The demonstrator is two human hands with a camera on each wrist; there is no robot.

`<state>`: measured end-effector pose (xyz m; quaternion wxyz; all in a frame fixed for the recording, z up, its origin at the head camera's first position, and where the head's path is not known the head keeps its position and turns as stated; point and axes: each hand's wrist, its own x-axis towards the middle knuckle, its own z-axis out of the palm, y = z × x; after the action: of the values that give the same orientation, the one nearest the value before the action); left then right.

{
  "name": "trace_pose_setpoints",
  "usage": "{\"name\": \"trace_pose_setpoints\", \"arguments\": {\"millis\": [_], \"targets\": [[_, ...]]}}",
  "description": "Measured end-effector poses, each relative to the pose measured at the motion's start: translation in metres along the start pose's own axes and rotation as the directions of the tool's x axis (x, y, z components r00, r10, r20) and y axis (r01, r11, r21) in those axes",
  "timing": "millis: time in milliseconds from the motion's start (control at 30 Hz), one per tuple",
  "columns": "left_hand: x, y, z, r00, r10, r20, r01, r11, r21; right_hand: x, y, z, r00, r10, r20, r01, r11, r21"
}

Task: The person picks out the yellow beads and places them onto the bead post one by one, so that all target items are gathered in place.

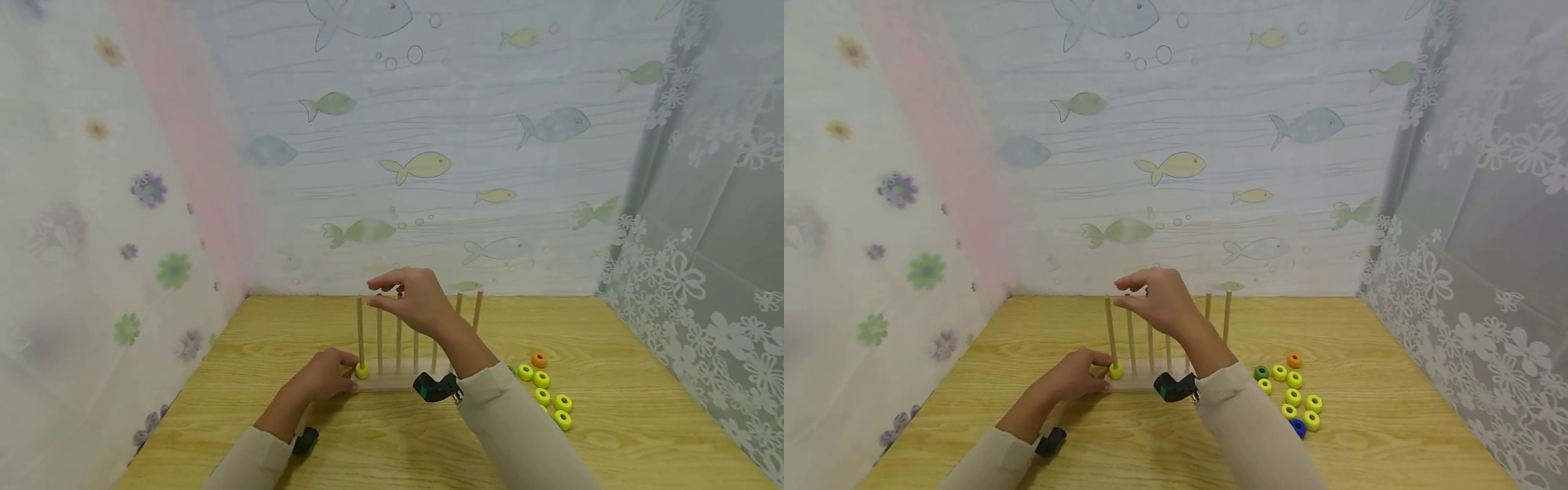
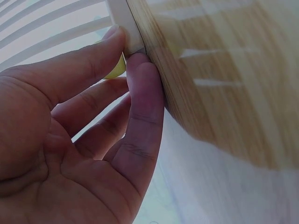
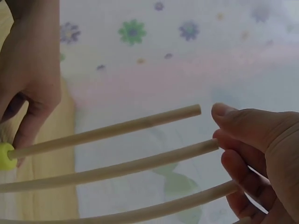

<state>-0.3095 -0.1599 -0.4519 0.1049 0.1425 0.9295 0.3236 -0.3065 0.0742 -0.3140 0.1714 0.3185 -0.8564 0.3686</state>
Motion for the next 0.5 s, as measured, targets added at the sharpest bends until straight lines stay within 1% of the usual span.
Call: {"name": "trace_pose_setpoints", "arguments": {"millis": [133,233,367,500], "targets": [[0.000,0.000,0.000,1.000,-0.007,-0.006,0.007,1.000,0.008,-0.004,-0.001,-0.007,0.998,-0.052,-0.040,0.052,0.999,-0.014],[-0.001,0.000,0.000,1.000,-0.008,-0.009,0.008,1.000,0.008,-0.006,-0.002,-0.012,0.996,-0.073,-0.059,0.072,0.997,-0.010],[-0.001,-0.001,0.000,1.000,0.008,-0.010,-0.008,1.000,0.003,-0.011,-0.002,-0.020,0.993,-0.095,-0.073,0.094,0.995,-0.016],[0.000,-0.002,0.001,0.999,0.036,-0.006,-0.036,0.999,0.009,-0.016,-0.001,-0.029,0.989,-0.117,-0.085,0.116,0.993,-0.016]]}}
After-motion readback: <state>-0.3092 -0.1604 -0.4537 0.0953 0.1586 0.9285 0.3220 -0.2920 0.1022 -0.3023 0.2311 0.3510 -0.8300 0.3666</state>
